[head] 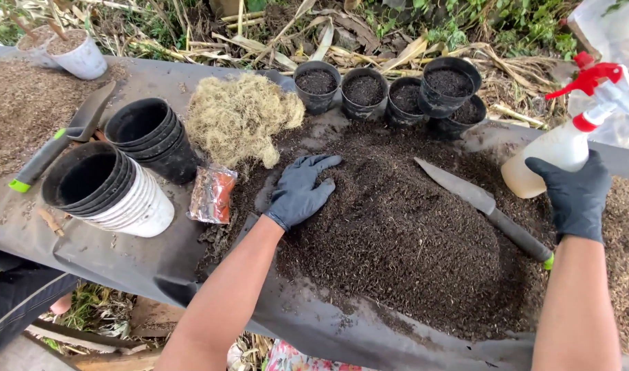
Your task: Preparing soil on a table and filling small plastic pots using a trowel and hands.
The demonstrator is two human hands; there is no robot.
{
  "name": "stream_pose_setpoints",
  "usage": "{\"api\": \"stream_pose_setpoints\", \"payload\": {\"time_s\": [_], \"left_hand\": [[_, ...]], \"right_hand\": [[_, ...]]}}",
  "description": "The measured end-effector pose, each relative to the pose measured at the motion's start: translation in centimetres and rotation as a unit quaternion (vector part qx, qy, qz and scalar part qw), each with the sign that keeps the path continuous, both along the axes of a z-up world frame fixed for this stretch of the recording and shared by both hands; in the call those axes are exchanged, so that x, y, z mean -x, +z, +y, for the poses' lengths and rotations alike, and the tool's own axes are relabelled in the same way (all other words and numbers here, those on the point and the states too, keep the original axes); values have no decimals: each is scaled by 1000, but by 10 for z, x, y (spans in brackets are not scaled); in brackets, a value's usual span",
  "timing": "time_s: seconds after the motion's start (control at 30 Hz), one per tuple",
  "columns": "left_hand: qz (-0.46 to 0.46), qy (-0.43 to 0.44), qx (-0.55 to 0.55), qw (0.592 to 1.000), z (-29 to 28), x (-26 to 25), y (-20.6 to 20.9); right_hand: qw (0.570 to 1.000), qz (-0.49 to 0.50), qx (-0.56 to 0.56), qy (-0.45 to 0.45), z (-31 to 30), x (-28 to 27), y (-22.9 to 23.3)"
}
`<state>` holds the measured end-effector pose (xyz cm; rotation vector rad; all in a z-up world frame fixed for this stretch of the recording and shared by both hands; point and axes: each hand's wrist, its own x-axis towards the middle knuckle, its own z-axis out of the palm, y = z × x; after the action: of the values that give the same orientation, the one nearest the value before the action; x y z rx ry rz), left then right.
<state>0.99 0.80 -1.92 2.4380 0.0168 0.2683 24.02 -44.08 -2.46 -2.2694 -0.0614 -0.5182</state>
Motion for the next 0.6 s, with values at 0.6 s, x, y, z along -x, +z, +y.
{"api": "stream_pose_setpoints", "payload": {"time_s": [0.6], "left_hand": [[-197, -97, -12, 976, -86, 65, 60]], "right_hand": [[968, 66, -225, 95, 123, 251, 74]]}}
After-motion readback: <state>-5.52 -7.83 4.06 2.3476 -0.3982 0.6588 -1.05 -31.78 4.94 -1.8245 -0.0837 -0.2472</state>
